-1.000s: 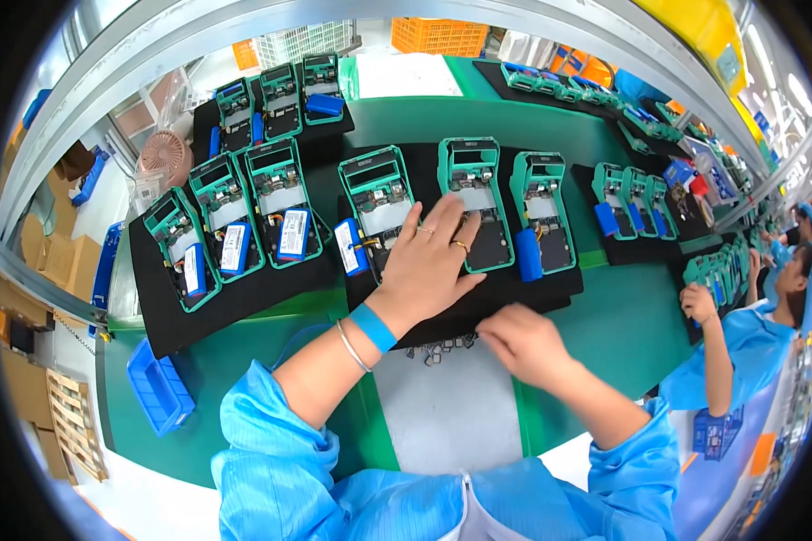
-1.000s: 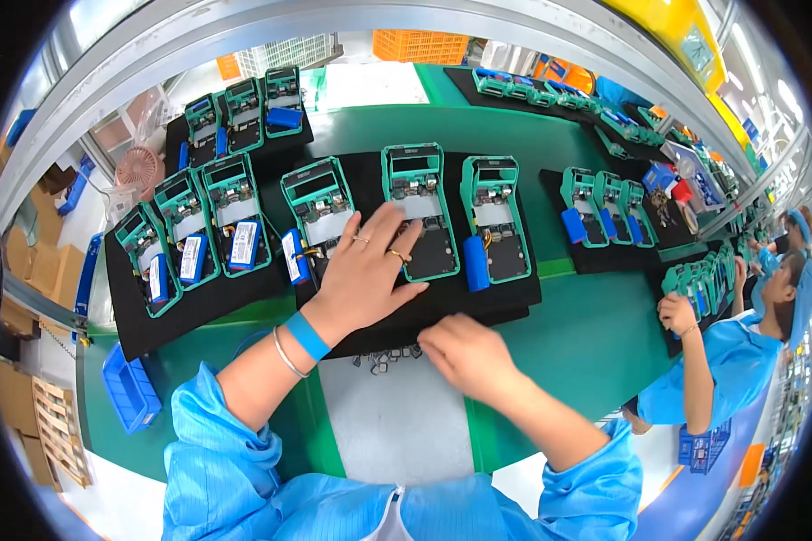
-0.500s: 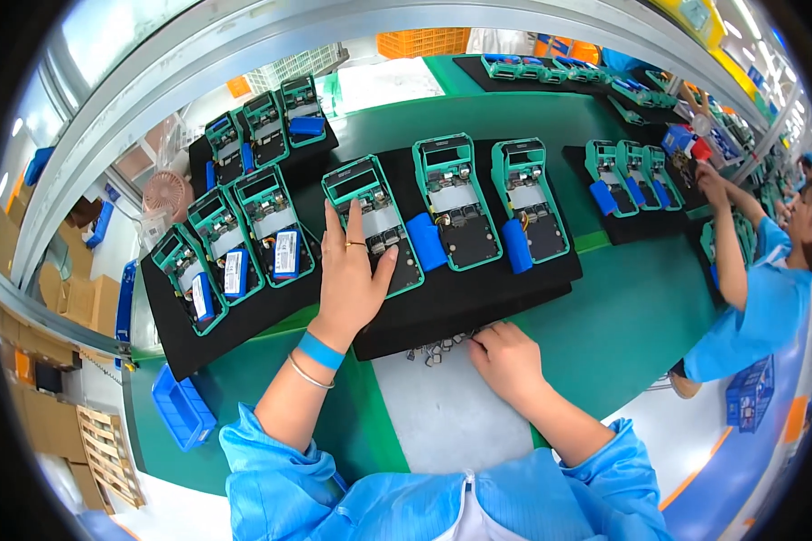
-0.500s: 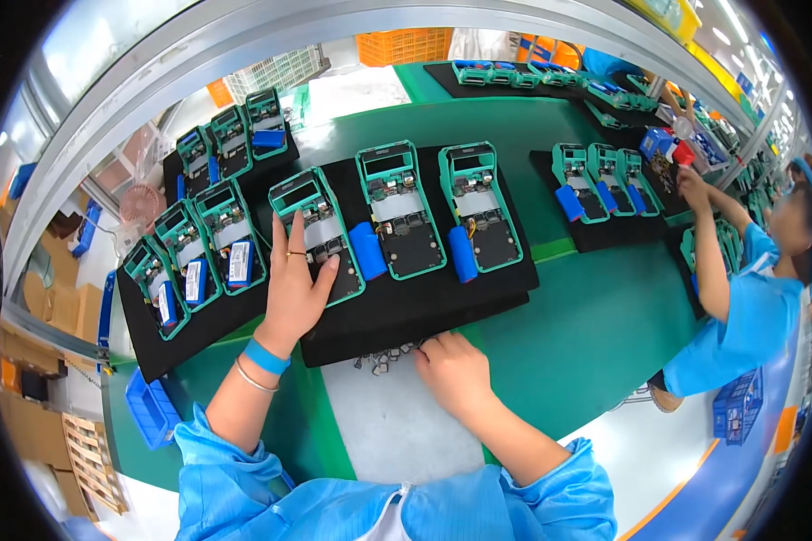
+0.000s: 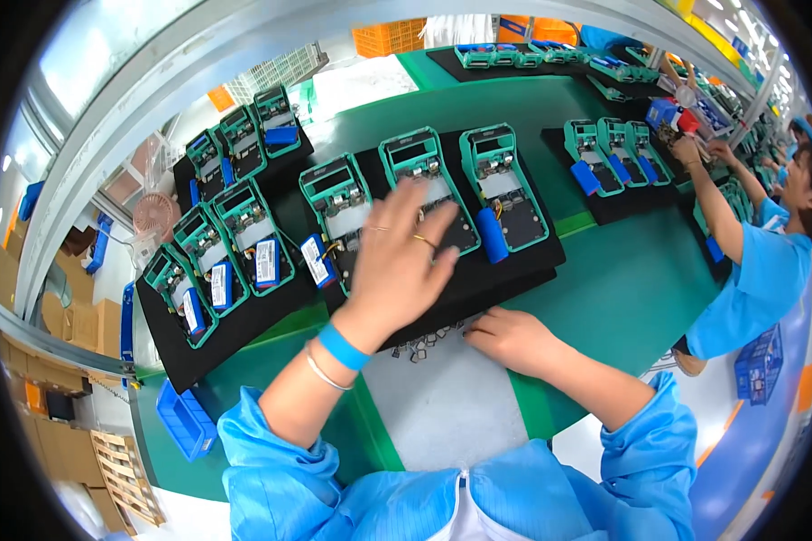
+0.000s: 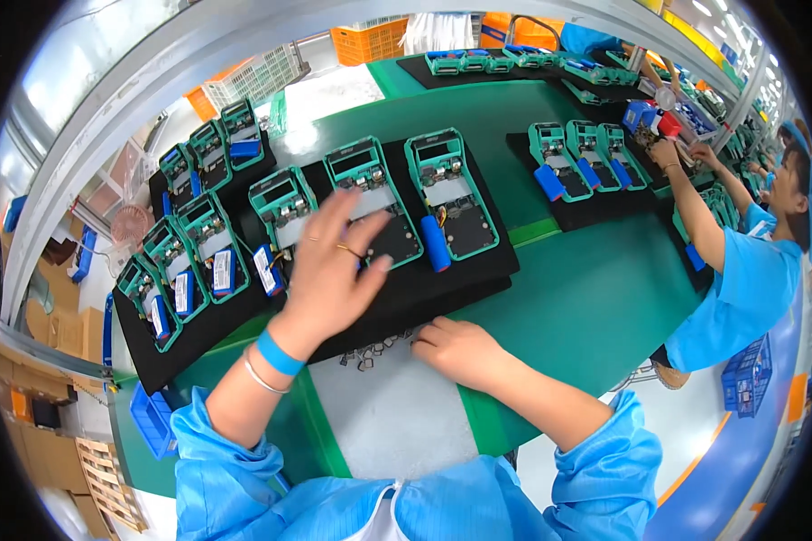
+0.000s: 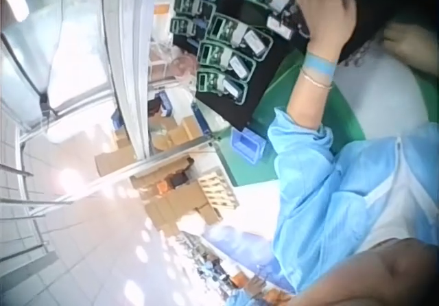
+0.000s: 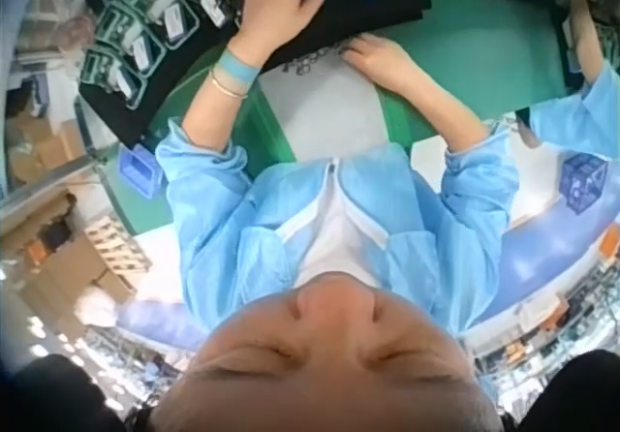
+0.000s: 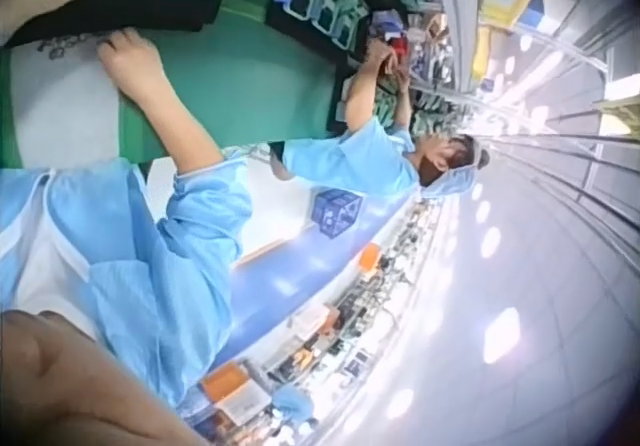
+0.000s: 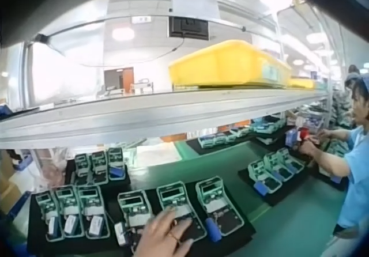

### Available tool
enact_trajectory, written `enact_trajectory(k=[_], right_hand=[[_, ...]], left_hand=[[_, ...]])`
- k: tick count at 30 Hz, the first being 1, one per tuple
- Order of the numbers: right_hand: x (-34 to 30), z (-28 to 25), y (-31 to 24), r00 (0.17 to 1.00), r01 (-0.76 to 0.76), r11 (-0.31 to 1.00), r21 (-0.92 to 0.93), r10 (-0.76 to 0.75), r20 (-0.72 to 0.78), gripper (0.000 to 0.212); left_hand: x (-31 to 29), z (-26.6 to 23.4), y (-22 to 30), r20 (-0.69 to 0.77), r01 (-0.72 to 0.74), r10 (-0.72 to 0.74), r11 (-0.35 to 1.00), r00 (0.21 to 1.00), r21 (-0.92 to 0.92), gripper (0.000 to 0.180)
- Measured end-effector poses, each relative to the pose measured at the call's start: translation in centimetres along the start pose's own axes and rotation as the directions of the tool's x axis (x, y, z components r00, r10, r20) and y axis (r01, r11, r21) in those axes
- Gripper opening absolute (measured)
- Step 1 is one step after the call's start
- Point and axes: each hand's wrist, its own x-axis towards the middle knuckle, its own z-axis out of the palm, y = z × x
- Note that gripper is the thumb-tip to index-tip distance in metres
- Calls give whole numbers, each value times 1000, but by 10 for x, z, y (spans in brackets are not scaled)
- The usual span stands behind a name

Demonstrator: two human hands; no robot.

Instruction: The person assembles electronic devices by hand, placing batteries and circuit boards into green plastic housings on an assembly line.

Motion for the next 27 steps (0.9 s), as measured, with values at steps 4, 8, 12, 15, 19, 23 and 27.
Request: enact_trajectory(k=[4, 8, 12, 15, 19, 23, 27], right_hand=[[16, -3, 3, 971, 216, 971, -103, -203, 122, 9], [15, -1, 6, 947, 309, 930, -197, -281, 158, 9], [20, 6, 2, 940, 331, 920, -210, -303, 157, 10], [20, -5, 11, 944, 316, 931, -181, -290, 157, 9], [29, -73, 31, 986, 149, 989, 18, -150, 68, 8], [54, -121, 79, 964, -110, 988, 105, 132, -230, 14], [66, -93, 141, 888, -153, 982, -112, 87, -450, 12]], left_hand=[[15, 30, 29, 158, -102, 106, 994, 982, -35, 51], [35, 61, 49, 309, -164, 136, 984, 941, 65, 59], [42, 81, 38, 347, -155, 91, 975, 934, 161, 61], [51, 87, 32, 326, -149, 93, 977, 941, 151, 58], [48, 87, 15, 300, -123, 98, 990, 949, 65, 58], [38, 90, 9, 221, -88, 74, 995, 972, 54, 56], [50, 86, 15, 200, -100, 103, 995, 974, -26, 56]])
